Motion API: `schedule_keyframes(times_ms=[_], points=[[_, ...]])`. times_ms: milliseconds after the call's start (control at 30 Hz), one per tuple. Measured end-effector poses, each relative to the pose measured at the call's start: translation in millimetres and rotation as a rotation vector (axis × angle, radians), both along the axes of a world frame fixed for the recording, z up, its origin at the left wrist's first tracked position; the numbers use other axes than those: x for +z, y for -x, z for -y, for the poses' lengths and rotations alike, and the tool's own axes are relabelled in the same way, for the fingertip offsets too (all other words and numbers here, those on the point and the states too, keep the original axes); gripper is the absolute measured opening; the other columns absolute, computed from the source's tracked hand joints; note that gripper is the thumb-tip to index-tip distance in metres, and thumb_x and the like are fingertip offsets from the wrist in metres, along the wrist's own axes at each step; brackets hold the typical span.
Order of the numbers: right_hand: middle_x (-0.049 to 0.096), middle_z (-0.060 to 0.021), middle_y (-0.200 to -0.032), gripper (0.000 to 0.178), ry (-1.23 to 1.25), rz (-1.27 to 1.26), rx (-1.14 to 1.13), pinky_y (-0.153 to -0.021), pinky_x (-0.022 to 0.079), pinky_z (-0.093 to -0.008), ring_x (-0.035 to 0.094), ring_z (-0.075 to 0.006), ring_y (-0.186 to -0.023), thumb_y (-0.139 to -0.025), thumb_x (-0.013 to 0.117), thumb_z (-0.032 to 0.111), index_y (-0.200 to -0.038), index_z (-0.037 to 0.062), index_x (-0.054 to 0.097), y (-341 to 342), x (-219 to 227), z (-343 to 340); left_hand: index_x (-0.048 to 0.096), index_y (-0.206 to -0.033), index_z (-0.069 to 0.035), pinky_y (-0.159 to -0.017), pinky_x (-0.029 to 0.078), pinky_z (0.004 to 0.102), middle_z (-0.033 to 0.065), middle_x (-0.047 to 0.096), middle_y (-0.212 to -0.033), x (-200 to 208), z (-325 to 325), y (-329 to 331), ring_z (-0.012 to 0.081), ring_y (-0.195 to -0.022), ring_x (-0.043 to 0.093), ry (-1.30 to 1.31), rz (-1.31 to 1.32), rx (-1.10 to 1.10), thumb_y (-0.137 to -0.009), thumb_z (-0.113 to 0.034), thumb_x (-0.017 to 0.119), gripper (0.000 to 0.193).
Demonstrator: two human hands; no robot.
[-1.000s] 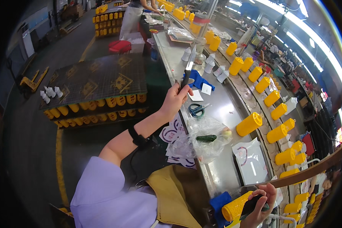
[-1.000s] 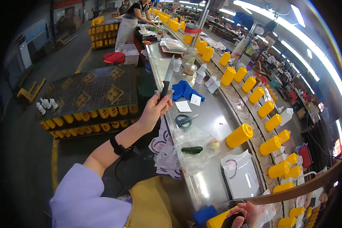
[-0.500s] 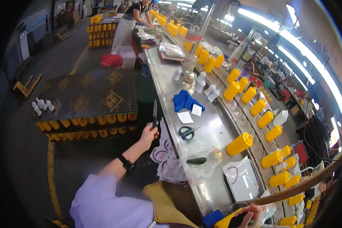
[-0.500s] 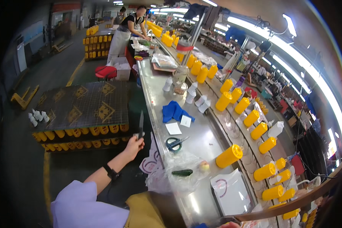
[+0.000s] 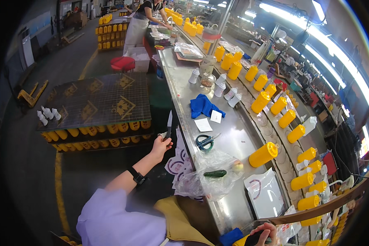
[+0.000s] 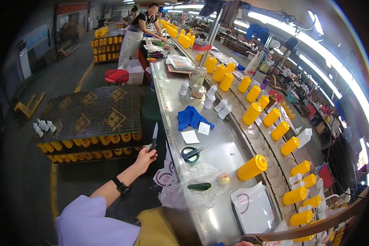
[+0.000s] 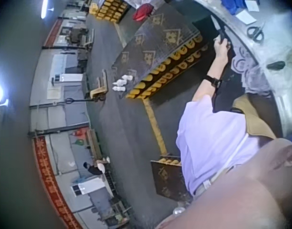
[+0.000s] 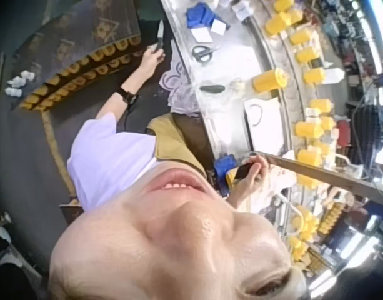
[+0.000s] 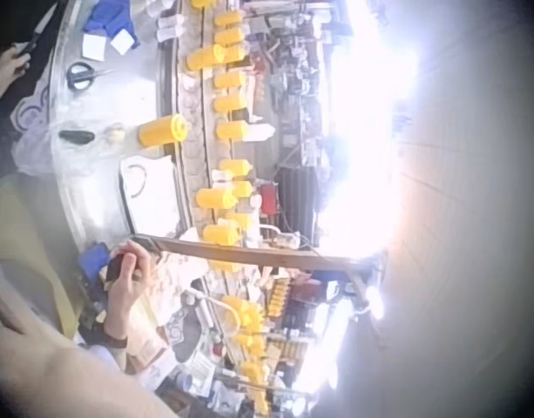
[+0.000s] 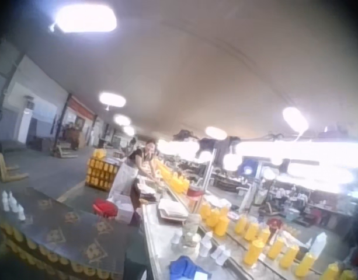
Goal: Applying labels and smoothing them onto yellow industrial bottles on a factory line.
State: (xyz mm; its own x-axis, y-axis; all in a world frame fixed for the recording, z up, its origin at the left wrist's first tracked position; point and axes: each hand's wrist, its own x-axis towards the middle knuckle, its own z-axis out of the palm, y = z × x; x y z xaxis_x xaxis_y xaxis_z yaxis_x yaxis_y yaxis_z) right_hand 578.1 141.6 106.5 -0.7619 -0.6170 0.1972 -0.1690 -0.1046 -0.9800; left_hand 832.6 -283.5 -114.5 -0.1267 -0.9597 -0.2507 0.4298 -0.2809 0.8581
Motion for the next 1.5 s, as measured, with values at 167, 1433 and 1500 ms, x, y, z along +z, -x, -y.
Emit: schedule_keyframes(times_ms=[167,1433,1500], points=[[0.066,-0.0064,-0.097,0.024,-0.004,-0.054,0.006,-0.072,0.052,-0.0273,0.060,-0.0147,-0.082,-0.109,0.063,0.023,-0.118,0.0015,0.067,1,-4,1,0.060,-0.130,-0.010,-0.083,0.053,0.0292,-0.0013,0.060,-0.106,-3,7,-2,0.0113,-0.095,0.062,-0.024,0.016,0.046,-0.107,-0.010,0.063,0.023],[0.060,-0.0032,-0.087,0.030,-0.192,0.045,-0.037,-0.070,0.046,-0.0251,0.054,-0.0116,-0.076,-0.110,0.063,0.027,-0.121,-0.0010,0.066,-26,-32,-12,0.065,-0.128,-0.002,-0.067,0.059,0.0283,0.0079,0.074,-0.111,56,302,-103,0.0160,-0.083,0.070,0.241,0.164,0.576,-0.087,0.009,0.076,0.044],[0.059,-0.0030,-0.086,0.030,-0.182,0.051,-0.009,-0.072,0.045,-0.0252,0.053,-0.0115,-0.077,-0.109,0.064,0.025,-0.122,-0.0017,0.066,-28,-36,-10,0.065,-0.127,-0.001,-0.067,0.059,0.0286,0.0087,0.073,-0.111,66,310,-129,0.0168,-0.082,0.070,0.262,0.159,0.612,-0.087,0.009,0.075,0.043]])
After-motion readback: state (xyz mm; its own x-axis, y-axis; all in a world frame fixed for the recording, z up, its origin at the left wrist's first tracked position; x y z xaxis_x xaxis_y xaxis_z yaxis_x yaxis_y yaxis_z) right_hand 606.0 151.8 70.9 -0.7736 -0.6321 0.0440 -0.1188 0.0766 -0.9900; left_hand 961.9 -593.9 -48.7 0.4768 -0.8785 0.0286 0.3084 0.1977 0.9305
